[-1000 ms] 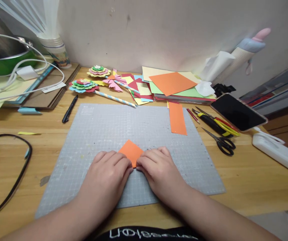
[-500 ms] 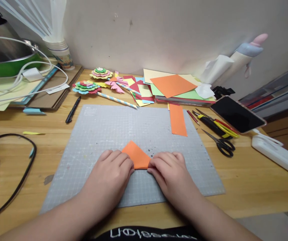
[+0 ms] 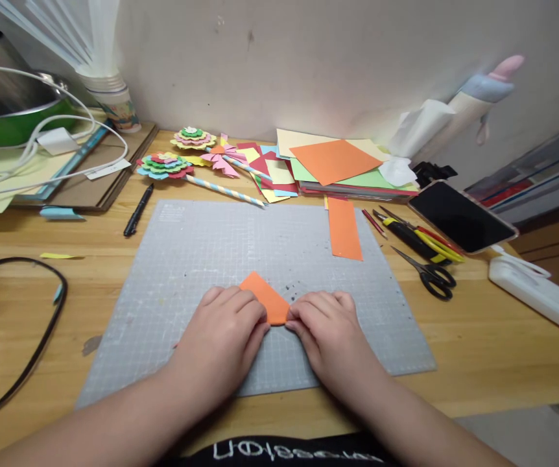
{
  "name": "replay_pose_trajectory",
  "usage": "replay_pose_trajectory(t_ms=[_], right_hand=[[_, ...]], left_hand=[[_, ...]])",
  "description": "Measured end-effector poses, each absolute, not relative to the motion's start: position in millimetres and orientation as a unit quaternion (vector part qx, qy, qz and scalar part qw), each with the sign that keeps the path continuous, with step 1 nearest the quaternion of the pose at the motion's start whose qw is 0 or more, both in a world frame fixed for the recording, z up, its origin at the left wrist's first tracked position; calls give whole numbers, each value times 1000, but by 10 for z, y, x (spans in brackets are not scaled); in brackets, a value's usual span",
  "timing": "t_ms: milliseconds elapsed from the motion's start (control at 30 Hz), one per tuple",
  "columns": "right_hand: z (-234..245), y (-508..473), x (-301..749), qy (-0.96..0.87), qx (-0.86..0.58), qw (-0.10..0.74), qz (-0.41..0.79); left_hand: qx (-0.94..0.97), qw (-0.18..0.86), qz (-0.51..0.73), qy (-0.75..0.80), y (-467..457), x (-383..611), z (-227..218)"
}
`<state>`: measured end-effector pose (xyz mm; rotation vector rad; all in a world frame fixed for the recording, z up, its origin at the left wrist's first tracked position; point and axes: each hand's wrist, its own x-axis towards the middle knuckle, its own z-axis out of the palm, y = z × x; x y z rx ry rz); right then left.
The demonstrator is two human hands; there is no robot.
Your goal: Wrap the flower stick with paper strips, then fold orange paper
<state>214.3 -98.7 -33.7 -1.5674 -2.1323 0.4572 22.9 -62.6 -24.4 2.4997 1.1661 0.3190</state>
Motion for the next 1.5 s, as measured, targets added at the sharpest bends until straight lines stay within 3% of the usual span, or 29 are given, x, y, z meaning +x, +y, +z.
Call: replay_pose_trajectory(t_ms=[133, 367, 667, 1000, 1333, 1500], right_hand=[[-321, -1007, 2211, -739, -596, 232, 212], [-343, -1047, 2318, -730, -617, 228, 187], [-224, -895, 2230, -767, -624, 81, 128], [-259, -940, 2026, -781, -571, 165, 191], [-119, -739, 1973, -789, -574, 85, 203], [-139, -743, 1955, -787, -553, 124, 245]], left_hand=[[880, 197, 103, 421, -600, 248, -228], [869, 227, 99, 429, -575, 259, -223], [870, 231, 90, 427, -568, 243, -202], [875, 209, 84, 429, -560, 262, -217], [863, 213, 87, 451, -575, 267, -163], [862, 224, 103, 443, -558, 259, -194]])
